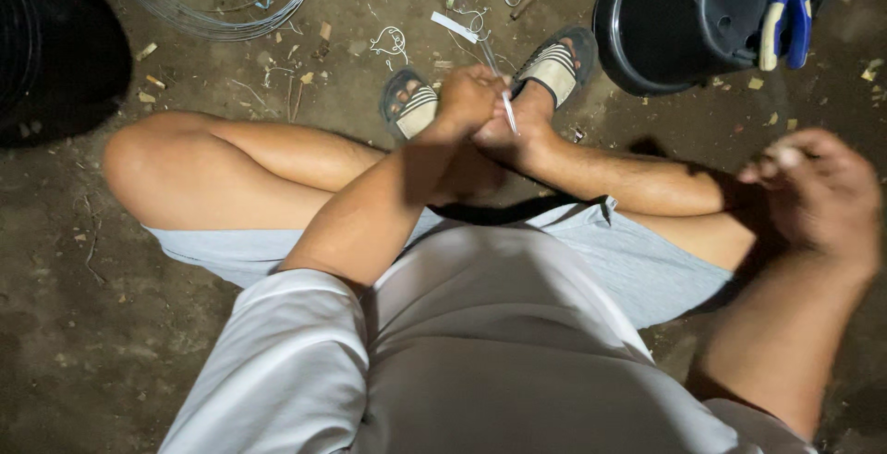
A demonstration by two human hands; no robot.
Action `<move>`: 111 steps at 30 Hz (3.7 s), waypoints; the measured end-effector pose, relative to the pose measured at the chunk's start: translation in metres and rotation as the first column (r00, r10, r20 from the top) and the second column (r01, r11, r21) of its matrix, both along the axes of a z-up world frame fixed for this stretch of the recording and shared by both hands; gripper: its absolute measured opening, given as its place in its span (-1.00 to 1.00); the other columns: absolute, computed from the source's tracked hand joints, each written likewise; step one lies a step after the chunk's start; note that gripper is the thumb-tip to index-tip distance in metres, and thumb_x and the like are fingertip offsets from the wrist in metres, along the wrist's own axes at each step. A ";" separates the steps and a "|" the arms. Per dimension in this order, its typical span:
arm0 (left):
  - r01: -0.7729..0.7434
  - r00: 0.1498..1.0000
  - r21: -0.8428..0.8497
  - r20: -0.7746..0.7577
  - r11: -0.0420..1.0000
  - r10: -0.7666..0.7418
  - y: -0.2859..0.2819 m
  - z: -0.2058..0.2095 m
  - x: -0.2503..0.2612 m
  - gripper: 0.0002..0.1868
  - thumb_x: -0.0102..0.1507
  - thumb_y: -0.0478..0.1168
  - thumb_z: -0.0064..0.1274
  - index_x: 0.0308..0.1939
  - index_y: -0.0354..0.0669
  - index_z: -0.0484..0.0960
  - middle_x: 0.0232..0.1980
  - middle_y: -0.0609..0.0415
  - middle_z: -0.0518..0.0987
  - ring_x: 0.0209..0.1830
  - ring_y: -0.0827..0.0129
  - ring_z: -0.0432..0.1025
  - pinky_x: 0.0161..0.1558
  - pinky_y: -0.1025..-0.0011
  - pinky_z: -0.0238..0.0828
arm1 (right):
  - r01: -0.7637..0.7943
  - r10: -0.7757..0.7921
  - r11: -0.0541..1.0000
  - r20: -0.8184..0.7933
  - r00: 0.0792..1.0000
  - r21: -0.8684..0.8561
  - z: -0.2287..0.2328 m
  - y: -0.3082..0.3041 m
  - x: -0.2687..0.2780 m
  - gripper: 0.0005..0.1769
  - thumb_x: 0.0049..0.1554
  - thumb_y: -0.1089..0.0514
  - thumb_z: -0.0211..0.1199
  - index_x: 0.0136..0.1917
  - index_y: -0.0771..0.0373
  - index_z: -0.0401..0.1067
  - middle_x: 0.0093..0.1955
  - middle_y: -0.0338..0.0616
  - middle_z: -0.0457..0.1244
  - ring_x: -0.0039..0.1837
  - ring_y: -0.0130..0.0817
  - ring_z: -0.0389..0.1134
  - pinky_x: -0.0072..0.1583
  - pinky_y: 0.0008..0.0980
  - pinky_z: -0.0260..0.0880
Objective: The person sits on the floor and repeatedly bends thin metal wire by hand into small loops. They use pliers to cut the wire and occasionally adjust the loops. The finished wire pieces are placed on the floor nearby.
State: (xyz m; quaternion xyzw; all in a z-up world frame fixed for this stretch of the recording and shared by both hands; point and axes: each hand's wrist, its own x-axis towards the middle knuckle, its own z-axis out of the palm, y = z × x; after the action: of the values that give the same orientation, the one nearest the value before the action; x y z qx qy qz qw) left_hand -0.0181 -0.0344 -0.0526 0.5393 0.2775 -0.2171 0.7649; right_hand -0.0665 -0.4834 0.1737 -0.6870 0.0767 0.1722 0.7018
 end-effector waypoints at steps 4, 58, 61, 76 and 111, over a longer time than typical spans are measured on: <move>0.234 0.959 0.214 0.112 0.949 -0.261 -0.006 0.012 -0.007 -0.83 0.25 -0.23 0.22 -0.19 -0.29 0.71 -0.31 0.01 0.70 -0.38 0.32 0.60 -0.33 0.43 0.57 | -0.043 0.043 0.999 -0.043 0.998 -0.013 -0.027 0.092 0.015 -0.97 0.42 0.37 0.13 0.11 0.34 0.39 -0.07 -0.11 0.28 0.01 -0.30 0.36 0.18 -0.31 0.41; 0.041 0.976 -0.483 0.208 0.875 0.069 0.016 0.092 -0.004 -0.68 0.36 -0.06 0.16 0.00 -0.27 0.67 -0.18 0.13 0.63 -0.23 0.53 0.50 -0.09 0.49 0.53 | -0.322 0.290 0.933 -0.188 0.938 -0.164 -0.042 0.219 0.017 -0.84 0.35 0.21 0.14 0.07 0.32 0.49 -0.32 -0.30 0.29 -0.33 -0.61 0.23 -0.26 -0.59 0.22; 0.058 0.983 -0.502 0.178 0.863 0.037 0.020 0.103 -0.001 -0.70 0.36 -0.08 0.15 -0.01 -0.27 0.66 -0.20 0.12 0.63 -0.26 0.48 0.51 -0.12 0.46 0.53 | -0.328 0.297 0.937 -0.217 0.930 -0.118 -0.039 0.224 0.019 -0.84 0.36 0.21 0.14 0.05 0.31 0.50 -0.34 -0.31 0.27 -0.33 -0.61 0.21 -0.27 -0.59 0.18; 0.547 0.657 0.074 0.579 0.834 -0.482 0.072 0.038 0.052 -0.56 0.07 -0.50 0.05 0.03 -0.22 0.69 -0.03 0.06 0.73 0.00 0.33 0.61 0.08 0.39 0.55 | -0.121 0.112 0.975 -0.058 0.992 -0.188 -0.076 0.228 0.040 -0.84 0.43 0.19 0.15 0.07 0.31 0.48 -0.33 -0.31 0.24 -0.33 -0.59 0.18 -0.22 -0.58 0.16; 0.400 0.913 0.832 -0.322 0.385 -0.252 0.160 -0.003 0.054 -0.80 0.09 -0.10 0.30 -0.28 -0.06 0.72 -0.10 -0.07 0.68 -0.04 0.06 0.56 0.03 0.20 0.47 | -0.118 0.089 0.973 -0.147 0.985 -0.199 -0.084 0.231 0.043 -0.86 0.41 0.20 0.13 0.04 0.27 0.45 -0.38 -0.32 0.24 -0.37 -0.63 0.15 -0.28 -0.59 0.10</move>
State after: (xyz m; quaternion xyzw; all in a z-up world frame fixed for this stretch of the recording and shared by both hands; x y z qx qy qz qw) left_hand 0.0360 0.1251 -0.0557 0.8829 0.2910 -0.2247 0.2920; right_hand -0.0239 -0.2525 0.0897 -0.7458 0.1062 0.2464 0.6097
